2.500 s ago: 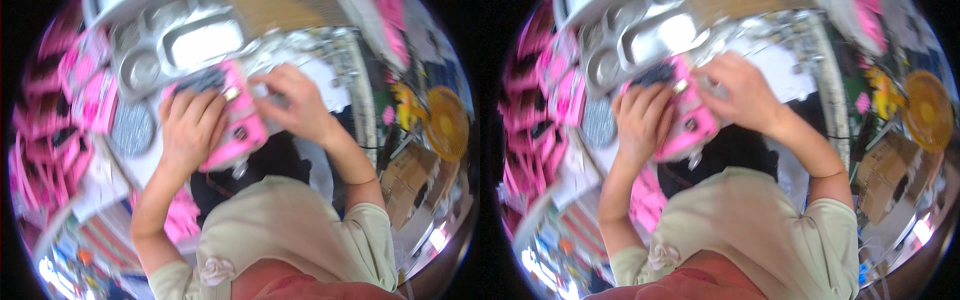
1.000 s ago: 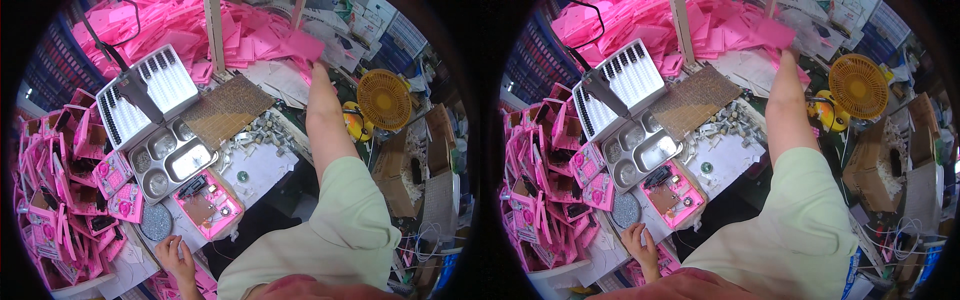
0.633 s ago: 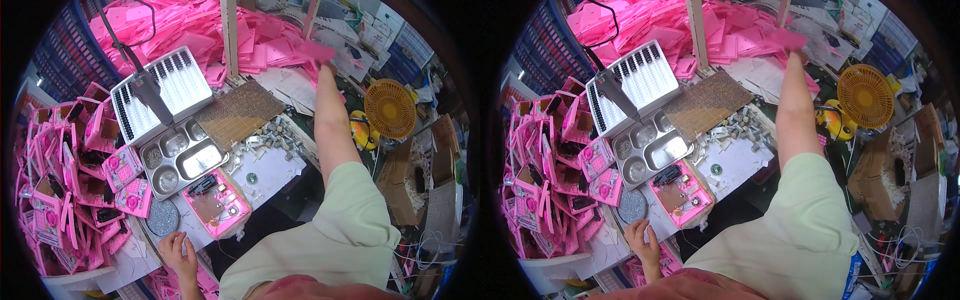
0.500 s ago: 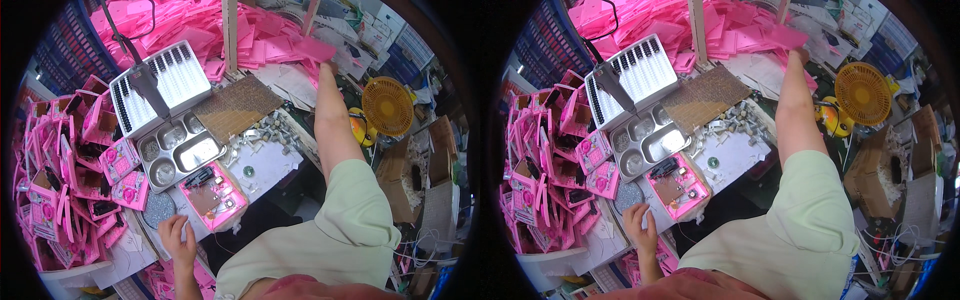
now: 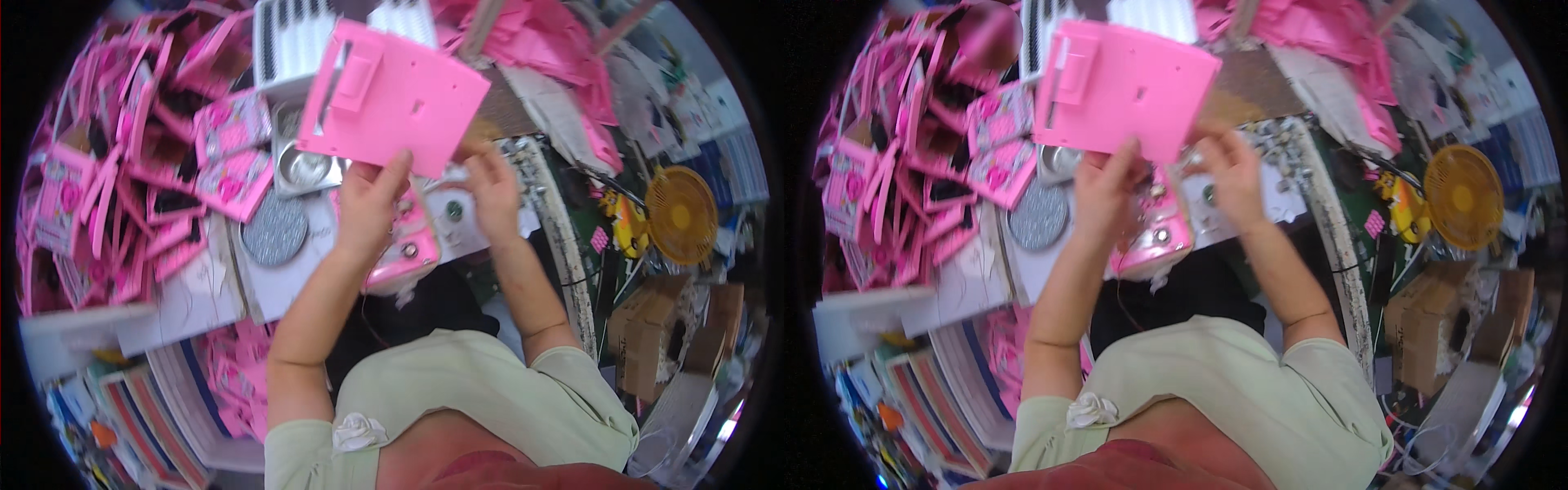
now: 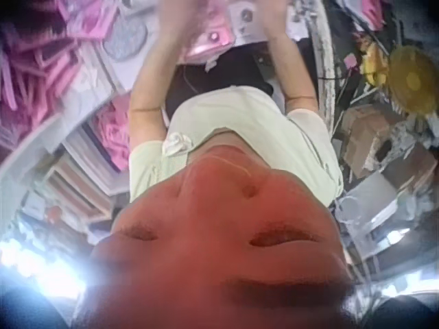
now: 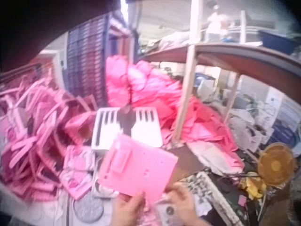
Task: Assemble pink plastic toy units by soldering electronic components and fastening the casing with screws.
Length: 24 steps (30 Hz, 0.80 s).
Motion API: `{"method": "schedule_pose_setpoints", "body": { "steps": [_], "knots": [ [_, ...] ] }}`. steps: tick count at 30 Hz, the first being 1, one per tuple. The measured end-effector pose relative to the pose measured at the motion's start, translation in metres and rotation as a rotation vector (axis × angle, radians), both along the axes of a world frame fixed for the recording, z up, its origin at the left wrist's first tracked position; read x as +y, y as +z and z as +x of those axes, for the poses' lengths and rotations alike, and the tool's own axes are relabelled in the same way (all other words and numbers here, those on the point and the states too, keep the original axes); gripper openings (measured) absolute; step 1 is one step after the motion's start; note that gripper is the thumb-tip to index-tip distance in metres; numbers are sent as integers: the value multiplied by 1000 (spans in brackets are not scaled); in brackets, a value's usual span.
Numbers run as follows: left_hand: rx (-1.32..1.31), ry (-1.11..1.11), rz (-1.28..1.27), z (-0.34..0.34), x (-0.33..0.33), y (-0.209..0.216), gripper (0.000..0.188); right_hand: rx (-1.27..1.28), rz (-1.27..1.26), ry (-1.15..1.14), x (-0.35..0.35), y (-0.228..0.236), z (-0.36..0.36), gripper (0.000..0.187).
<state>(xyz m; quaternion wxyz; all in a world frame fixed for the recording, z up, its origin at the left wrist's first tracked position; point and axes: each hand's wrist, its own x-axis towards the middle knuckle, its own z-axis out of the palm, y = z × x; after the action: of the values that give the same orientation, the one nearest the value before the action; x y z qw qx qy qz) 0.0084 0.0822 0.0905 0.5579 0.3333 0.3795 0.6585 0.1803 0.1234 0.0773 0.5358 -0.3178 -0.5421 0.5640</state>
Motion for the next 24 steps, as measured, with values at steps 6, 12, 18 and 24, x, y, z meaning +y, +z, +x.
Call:
{"method": "schedule_pose_setpoints", "body": {
  "steps": [6,12,18,24],
  "knots": [
    [290,-125,-141,-106,-33,22,27,-2,73,277,43,41,-22,54],
    [607,290,-17,-110,-33,46,45,-381,128,375,42,65,-65,54],
    [581,310,98,-80,-30,-3,67,-274,-125,281,20,-1,-12,57],
    [606,294,130,-64,-8,-2,56,-375,167,94,7,15,-15,60]
  ]
}}
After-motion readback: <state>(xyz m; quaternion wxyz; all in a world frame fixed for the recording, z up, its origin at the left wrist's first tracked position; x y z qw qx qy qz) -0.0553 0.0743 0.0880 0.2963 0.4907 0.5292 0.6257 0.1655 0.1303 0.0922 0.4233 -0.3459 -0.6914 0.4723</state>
